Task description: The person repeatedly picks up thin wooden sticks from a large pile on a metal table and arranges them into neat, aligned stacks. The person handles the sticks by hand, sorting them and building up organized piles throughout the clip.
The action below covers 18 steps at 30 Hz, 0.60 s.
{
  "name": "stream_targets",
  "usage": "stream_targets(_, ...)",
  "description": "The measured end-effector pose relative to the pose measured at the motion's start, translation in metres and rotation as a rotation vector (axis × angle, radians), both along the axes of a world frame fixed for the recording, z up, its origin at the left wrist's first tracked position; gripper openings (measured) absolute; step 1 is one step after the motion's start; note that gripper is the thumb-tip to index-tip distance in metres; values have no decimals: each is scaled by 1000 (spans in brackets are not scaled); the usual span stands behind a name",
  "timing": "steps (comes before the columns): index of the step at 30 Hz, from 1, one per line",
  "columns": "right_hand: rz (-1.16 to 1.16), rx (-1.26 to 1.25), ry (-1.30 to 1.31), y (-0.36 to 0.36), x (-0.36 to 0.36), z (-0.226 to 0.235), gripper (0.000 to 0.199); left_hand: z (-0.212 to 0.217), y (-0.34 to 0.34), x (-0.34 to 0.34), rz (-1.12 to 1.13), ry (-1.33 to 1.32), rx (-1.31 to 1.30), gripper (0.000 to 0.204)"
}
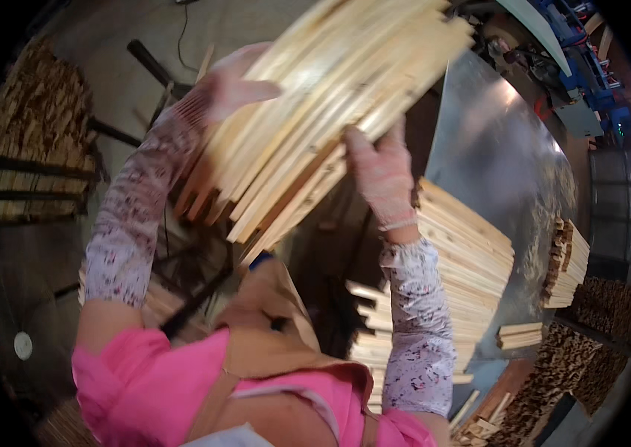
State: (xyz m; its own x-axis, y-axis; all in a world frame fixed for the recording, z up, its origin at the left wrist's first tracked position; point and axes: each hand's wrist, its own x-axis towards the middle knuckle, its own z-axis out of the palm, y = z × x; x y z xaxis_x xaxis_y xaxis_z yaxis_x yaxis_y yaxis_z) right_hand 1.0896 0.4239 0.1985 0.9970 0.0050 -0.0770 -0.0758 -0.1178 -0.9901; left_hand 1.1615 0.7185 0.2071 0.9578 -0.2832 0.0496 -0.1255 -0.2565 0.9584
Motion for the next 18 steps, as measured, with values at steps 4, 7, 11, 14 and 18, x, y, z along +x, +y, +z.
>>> stream_targets(4,337,-336,91,139,83,-50,71,-31,162,3,150,1,244,75)
stream_targets(7,502,-440,113,214,114,-126,87,-112,243,-3,208,32,152,72)
stream_targets(11,688,-567,387,274,119,-186,94,-211,285,-27,355,338,-53,75)
stream_targets(14,727,-718,450,306,122,-241,90,-298,315,-37,384,357,173,78)
stream_targets(18,845,-732,792,296,154,-307,65,-336,279,-3,398,492,322,93)
